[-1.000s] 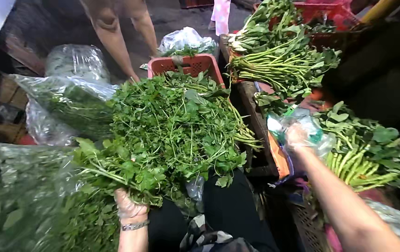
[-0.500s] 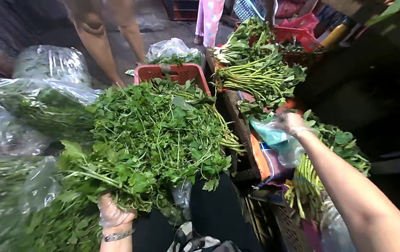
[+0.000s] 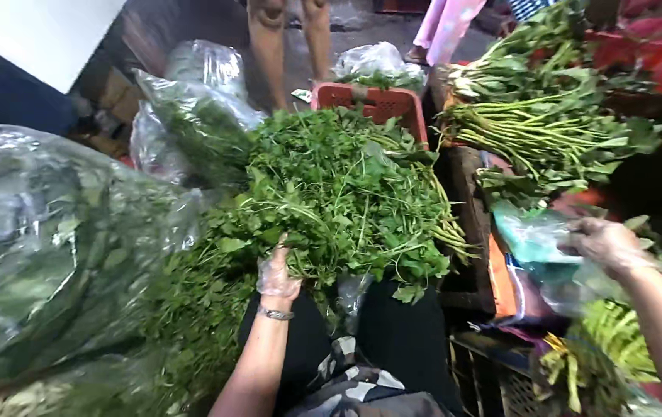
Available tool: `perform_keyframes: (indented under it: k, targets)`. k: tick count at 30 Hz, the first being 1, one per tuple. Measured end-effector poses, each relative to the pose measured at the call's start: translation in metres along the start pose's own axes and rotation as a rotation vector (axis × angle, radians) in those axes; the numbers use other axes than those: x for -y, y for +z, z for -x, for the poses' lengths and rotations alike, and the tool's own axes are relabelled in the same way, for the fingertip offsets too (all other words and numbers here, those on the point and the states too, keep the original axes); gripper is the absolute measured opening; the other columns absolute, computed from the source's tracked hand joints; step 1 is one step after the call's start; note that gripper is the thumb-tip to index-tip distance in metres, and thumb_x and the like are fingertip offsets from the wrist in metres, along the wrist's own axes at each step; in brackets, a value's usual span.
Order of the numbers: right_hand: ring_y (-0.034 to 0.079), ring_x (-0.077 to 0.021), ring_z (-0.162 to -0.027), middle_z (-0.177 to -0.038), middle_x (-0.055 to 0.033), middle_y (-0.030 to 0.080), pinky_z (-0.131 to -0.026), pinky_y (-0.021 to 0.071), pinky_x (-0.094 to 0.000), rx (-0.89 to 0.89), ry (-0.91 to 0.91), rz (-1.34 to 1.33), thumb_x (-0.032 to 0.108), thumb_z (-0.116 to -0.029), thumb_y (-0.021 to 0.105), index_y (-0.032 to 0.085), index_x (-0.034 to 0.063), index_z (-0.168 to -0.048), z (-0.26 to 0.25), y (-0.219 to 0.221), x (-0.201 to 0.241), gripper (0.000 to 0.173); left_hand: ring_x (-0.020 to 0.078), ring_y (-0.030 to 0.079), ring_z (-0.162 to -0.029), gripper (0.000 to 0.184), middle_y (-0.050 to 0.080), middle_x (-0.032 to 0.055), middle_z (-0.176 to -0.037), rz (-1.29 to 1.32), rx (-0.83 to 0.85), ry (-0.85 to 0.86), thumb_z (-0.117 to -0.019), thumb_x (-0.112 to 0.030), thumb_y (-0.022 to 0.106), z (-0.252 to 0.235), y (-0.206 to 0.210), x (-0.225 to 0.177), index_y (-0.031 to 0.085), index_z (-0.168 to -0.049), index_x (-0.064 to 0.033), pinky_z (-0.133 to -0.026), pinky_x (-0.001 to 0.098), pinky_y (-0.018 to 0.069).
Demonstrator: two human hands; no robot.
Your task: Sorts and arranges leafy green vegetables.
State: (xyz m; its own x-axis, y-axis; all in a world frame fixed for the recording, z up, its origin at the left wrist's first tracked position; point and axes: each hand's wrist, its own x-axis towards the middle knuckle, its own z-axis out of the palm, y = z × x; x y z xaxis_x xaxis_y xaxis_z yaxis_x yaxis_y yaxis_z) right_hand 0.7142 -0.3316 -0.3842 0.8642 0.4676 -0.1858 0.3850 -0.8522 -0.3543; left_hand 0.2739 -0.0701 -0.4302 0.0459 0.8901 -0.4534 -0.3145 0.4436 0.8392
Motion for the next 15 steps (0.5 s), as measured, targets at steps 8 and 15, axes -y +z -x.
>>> perform_keyframes:
  k: [8,15]
  targets:
    - [0.061,-0.0555,-0.113,-0.114,-0.0356,0.066,-0.098,0.0419,-0.0736,0.026,-0.079,0.303,0.018,-0.0963,0.072,0.07,-0.008,-0.114,-0.005,-0.023,0.015,0.032,0.0055,0.062,-0.1,0.033,0.059,0.0019,-0.116,-0.031,0.08,0.029,-0.1091,-0.017,0.036,0.003,-0.006,0.002,0.044,-0.14,-0.0061,-0.084,0.0272,0.0557]
    - [0.069,-0.0466,-0.094,-0.096,-0.0255,0.073,-0.086,0.0495,-0.0705,0.119,-0.159,0.354,0.012,-0.0908,0.076,0.078,0.0014,-0.098,-0.034,-0.049,0.006,0.013,0.0028,0.064,-0.099,0.029,0.062,-0.004,-0.11,0.044,0.148,0.08,-0.11,-0.02,0.033,-0.007,-0.01,0.014,0.042,-0.136,-0.0119,-0.084,0.0264,0.0578]
